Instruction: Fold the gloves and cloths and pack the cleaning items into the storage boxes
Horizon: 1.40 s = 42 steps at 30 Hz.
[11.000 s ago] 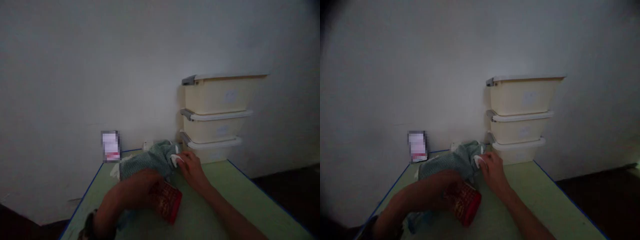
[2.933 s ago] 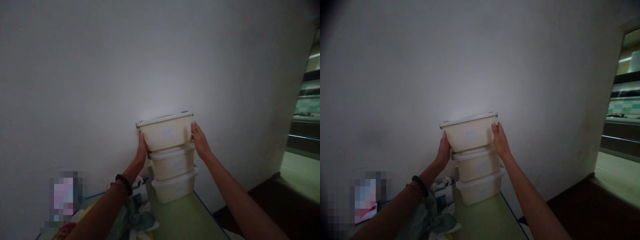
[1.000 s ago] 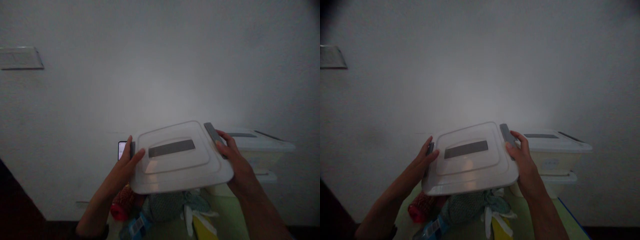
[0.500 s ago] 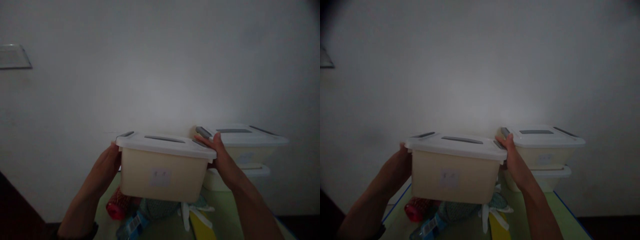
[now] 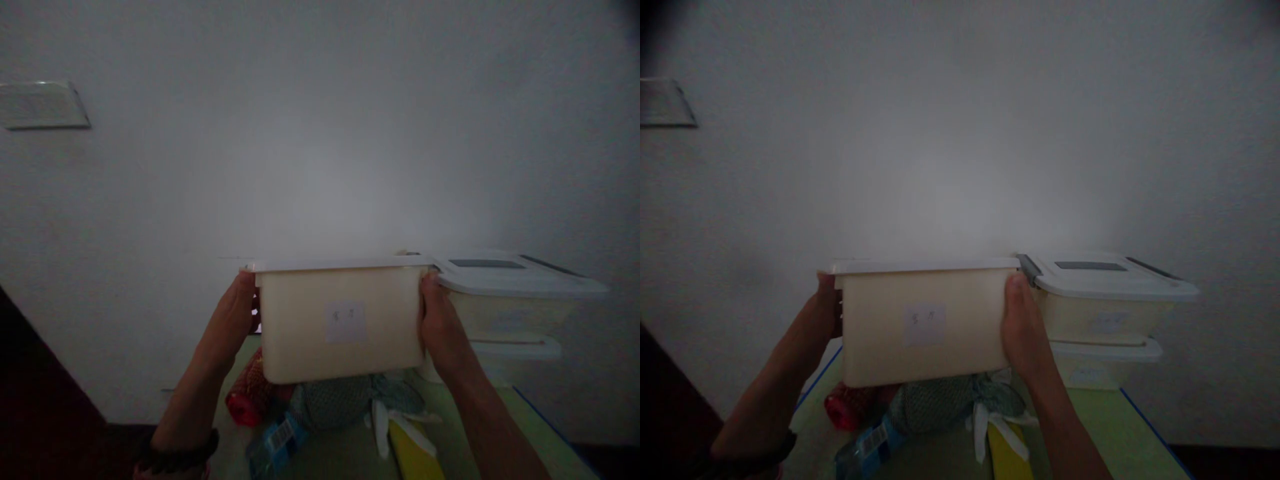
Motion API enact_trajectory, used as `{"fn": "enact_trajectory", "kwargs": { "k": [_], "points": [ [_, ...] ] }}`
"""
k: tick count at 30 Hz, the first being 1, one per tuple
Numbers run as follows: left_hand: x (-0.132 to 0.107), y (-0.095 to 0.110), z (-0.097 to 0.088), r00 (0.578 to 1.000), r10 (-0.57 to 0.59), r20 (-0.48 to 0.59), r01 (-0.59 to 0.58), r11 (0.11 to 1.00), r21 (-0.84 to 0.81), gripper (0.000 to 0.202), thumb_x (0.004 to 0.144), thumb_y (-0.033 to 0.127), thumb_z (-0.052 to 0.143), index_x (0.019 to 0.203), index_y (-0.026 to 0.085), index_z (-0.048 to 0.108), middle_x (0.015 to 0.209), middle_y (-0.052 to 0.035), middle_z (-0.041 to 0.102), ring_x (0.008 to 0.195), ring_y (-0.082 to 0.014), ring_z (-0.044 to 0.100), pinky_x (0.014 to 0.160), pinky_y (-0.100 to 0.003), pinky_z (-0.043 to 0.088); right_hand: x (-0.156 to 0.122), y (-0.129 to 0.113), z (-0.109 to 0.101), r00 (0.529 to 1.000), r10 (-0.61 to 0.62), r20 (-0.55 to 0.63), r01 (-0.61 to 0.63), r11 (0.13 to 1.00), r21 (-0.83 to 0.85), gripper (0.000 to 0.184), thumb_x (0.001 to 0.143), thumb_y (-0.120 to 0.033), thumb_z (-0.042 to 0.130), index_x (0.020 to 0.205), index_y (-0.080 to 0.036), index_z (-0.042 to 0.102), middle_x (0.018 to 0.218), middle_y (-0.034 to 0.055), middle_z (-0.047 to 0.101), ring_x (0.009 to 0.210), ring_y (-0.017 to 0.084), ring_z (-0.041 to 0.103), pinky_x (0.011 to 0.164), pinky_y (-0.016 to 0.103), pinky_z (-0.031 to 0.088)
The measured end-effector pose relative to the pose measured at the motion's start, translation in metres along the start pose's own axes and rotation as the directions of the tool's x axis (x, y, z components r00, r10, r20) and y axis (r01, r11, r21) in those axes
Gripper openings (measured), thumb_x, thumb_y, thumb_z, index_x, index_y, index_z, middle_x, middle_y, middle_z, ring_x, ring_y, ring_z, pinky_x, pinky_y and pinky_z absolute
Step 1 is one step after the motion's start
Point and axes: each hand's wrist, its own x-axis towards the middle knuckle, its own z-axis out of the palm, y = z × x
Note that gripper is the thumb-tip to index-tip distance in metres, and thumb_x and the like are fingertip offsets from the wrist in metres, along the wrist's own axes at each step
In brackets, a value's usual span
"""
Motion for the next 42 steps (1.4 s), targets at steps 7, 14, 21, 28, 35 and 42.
{"fn": "enact_trajectory", "kwargs": {
  "k": [7,14,21,28,35,42],
  "points": [
    [0.03,-0.019,-0.009,0.998,-0.065,0.016,0.066,0.995,-0.081,0.071,0.075,0.077,0.032,0.104,0.022,0.066,0.09,-0.0094,0.072,0.09,-0.0269,0.065,0.061,-0.031,0.054,-0.001,0.003,0.007,0.999,0.039,0.025,-0.038,0.998,-0.056,0.063,0.085,-0.066,0.031,0.122,-0.021,0.056,0.128,0.01,0.058,0.13,0.026,0.041,0.109,0.046,0.027],
    [0.02,-0.006,-0.013,0.987,-0.063,0.145,0.114,0.919,-0.377,0.071,0.075,0.074,0.037,0.104,0.018,0.068,0.113,-0.0118,0.067,0.093,-0.0251,0.064,0.062,-0.027,0.054,0.004,-0.004,-0.006,0.998,0.044,-0.046,-0.036,0.987,0.154,0.064,0.085,-0.07,0.023,0.12,-0.025,0.053,0.129,0.0072,0.056,0.128,0.027,0.042,0.101,0.044,0.039],
    [0.0,0.006,0.001,0.993,-0.065,0.102,0.083,0.981,-0.177,0.065,0.063,0.031,0.076,0.125,0.024,0.057,0.122,-0.0068,0.063,0.084,-0.0173,0.066,0.058,-0.018,0.05,0.002,-0.013,-0.022,0.997,0.019,-0.072,-0.023,0.999,-0.045,0.042,0.083,-0.048,0.048,0.119,-0.027,0.05,0.125,0.0076,0.055,0.108,0.03,0.054,0.09,0.045,0.042],
    [0.003,0.007,0.0,0.997,-0.076,0.008,0.076,0.992,-0.102,0.065,0.059,0.032,0.076,0.121,0.017,0.061,0.111,-0.009,0.068,0.073,-0.0145,0.062,0.051,-0.018,0.045,0.003,-0.021,-0.031,0.989,0.126,0.073,-0.119,0.989,-0.093,0.053,0.075,-0.049,0.056,0.121,-0.022,0.049,0.097,0.007,0.064,0.078,0.025,0.058,0.069,0.04,0.045],
    [0.008,0.001,0.0,0.994,-0.102,0.025,0.102,0.995,0.024,0.065,0.063,0.033,0.069,0.124,0.014,0.058,0.115,-0.0095,0.066,0.077,-0.0157,0.06,0.054,-0.02,0.042,0.003,-0.027,-0.027,0.993,0.079,0.09,-0.05,0.956,-0.288,0.047,0.077,-0.041,0.051,0.119,-0.02,0.053,0.124,0.0096,0.056,0.108,0.027,0.052,0.089,0.04,0.039],
    [0.003,0.007,0.001,1.0,-0.017,0.02,0.012,0.969,0.247,0.063,0.065,0.035,0.065,0.122,0.01,0.059,0.108,-0.0103,0.069,0.087,-0.0208,0.058,0.064,-0.024,0.043,0.003,-0.033,-0.033,0.983,0.151,0.105,-0.115,0.95,-0.29,0.05,0.072,-0.034,0.05,0.12,-0.021,0.054,0.119,0.0077,0.059,0.097,0.026,0.055,0.077,0.037,0.044]
  ]
}}
